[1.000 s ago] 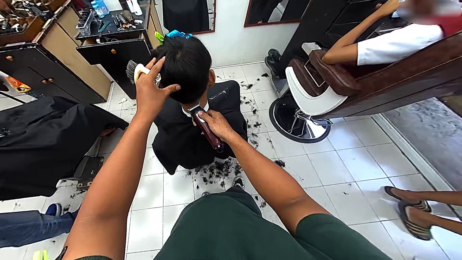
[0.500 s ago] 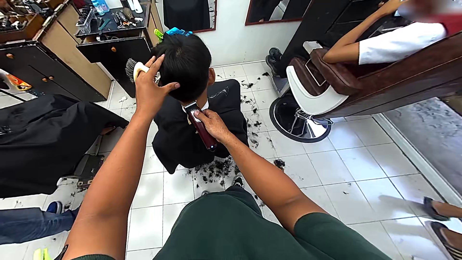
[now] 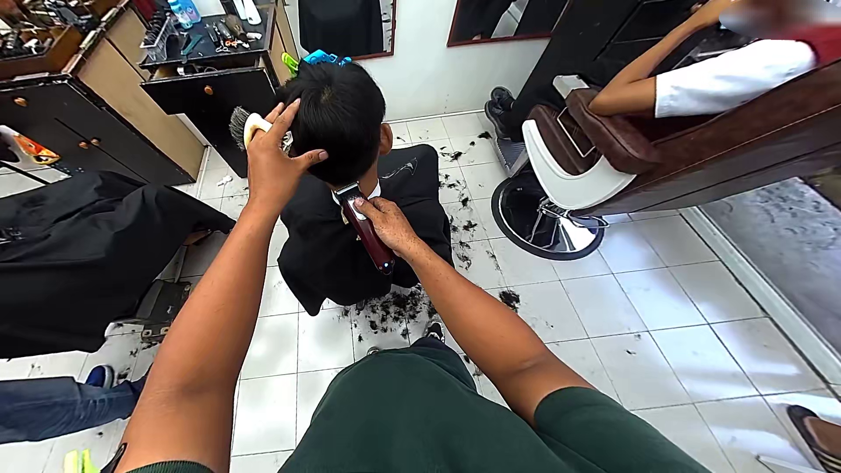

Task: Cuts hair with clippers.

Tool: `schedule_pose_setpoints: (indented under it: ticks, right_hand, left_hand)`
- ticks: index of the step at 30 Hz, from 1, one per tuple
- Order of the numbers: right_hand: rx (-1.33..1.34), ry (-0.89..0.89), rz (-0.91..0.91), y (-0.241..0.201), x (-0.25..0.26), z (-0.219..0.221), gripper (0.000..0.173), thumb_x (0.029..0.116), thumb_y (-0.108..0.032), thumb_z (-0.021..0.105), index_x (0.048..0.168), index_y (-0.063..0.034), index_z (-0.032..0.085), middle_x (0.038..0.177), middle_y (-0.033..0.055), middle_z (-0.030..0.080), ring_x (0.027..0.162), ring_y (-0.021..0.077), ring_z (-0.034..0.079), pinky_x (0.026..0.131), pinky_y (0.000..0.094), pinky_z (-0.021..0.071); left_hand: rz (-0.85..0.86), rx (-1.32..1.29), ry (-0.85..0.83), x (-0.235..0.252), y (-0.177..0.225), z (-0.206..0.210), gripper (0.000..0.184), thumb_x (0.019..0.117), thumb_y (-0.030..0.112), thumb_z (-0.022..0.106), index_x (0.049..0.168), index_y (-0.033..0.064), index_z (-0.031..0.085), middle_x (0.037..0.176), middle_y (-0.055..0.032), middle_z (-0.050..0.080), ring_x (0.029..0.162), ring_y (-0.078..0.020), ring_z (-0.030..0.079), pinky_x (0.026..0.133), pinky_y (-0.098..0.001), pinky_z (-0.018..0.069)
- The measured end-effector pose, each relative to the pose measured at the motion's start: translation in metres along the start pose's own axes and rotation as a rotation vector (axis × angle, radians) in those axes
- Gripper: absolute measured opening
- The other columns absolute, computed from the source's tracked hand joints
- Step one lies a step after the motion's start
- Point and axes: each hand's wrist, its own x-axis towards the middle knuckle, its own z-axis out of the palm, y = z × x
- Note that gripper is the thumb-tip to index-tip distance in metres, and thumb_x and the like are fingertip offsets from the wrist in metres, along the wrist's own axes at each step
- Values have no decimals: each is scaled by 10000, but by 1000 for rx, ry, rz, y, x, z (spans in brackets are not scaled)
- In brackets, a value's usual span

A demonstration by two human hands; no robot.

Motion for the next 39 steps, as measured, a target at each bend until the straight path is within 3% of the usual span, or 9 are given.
schedule_pose_setpoints:
  ticks: [2,7,12,17,21,25,29,34,39]
  right_hand:
    - [9,-2,-41,1,0,1,425,1082,-397,496,1178,-7,637,983,140,677,880,221,672,830,431,559]
    - [-17,-22,61,0,-2,0,483,1080,-443,487,1084,11,652,914,149,686,787,229,691,758,435,592]
    - [58,-3,-50,4,0,7,434,1081,-407,493,1156,-6,638,963,139,682,851,218,688,805,428,587]
    - [87,-61,100,3,0,9,478,1090,-425,471,1105,18,650,945,158,691,816,234,703,775,431,608]
    - [110,-11,3,4,1,17,461,1085,-414,482,1120,16,646,949,149,675,842,218,674,805,424,569]
    - [119,-21,55,4,3,16,473,1084,-423,486,1089,21,650,935,153,682,829,229,687,794,438,587]
    - [150,-7,-28,6,4,18,451,1086,-403,483,1089,18,645,925,146,678,828,222,682,793,428,580]
    - [126,-20,52,3,3,15,475,1086,-417,479,1081,23,657,929,149,686,826,223,684,783,427,584]
    - [138,-4,-31,2,2,15,441,1089,-390,478,1087,15,652,932,136,682,845,207,680,809,417,573]
  left_hand:
    - [-12,-7,-7,0,2,-1,760,835,350,855,1493,124,550,1529,-142,529,1454,-287,454,1215,-480,323]
    - [-26,-7,-15,0,3,-2,756,839,340,852,1499,134,545,1534,-133,526,1449,-282,462,1202,-483,344]
    - [-18,-12,-11,0,0,-1,754,834,335,857,1493,134,551,1531,-129,529,1459,-272,447,1218,-469,321]
    - [-13,1,-12,0,0,-1,758,834,346,857,1493,132,551,1522,-129,539,1449,-271,462,1210,-469,336]
    - [-15,-10,-11,0,0,-1,748,841,333,852,1493,127,550,1525,-123,538,1453,-266,457,1215,-467,323]
    - [-13,-4,-12,0,0,-2,752,837,338,854,1492,127,551,1520,-139,538,1444,-279,468,1205,-469,342]
    - [-6,-1,-5,0,-1,0,762,833,351,856,1495,131,550,1519,-128,543,1449,-272,460,1217,-468,317]
    - [-16,-3,-21,1,0,-2,753,843,343,848,1496,124,546,1521,-126,541,1448,-271,460,1213,-475,325]
    - [-12,-16,-16,1,-2,0,757,842,336,851,1499,120,542,1527,-130,533,1444,-276,466,1206,-471,338]
